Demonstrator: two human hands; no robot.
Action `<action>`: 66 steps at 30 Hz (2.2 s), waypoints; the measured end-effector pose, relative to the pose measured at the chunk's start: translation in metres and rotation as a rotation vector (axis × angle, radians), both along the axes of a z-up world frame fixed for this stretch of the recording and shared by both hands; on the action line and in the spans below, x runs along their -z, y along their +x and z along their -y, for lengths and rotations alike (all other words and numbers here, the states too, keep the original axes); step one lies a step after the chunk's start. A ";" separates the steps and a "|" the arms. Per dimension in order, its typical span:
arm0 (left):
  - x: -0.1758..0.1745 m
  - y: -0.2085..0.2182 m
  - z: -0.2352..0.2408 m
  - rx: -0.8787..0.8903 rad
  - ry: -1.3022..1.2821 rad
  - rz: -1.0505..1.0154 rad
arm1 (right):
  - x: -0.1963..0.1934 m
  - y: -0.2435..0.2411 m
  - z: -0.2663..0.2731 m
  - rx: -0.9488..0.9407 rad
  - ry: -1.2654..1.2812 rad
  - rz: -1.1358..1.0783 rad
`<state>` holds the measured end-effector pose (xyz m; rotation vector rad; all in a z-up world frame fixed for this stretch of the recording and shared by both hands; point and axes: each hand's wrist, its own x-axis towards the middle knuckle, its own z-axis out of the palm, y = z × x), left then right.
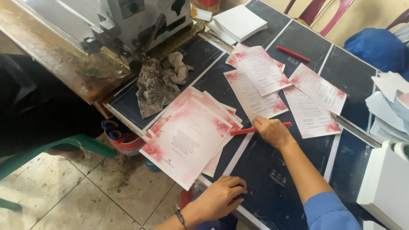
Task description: Folding printed paper sheets and using a hand tool to crease the folds.
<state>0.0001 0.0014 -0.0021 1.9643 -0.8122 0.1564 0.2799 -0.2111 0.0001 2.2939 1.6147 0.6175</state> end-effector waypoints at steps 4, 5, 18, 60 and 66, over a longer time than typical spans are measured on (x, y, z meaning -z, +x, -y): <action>0.000 0.000 0.001 0.001 0.021 -0.028 | -0.003 -0.003 -0.002 0.008 -0.017 -0.023; 0.000 0.001 0.001 0.005 0.041 -0.042 | -0.003 -0.004 -0.002 0.014 -0.013 -0.048; 0.000 0.000 0.001 -0.015 -0.037 0.027 | 0.007 -0.007 -0.005 0.121 0.205 -0.147; -0.012 -0.012 -0.003 -0.494 -0.146 -0.370 | 0.060 -0.419 0.209 1.415 1.128 -0.014; -0.030 -0.025 -0.003 -0.335 0.202 -0.466 | 0.047 -0.439 0.191 1.435 0.902 -0.158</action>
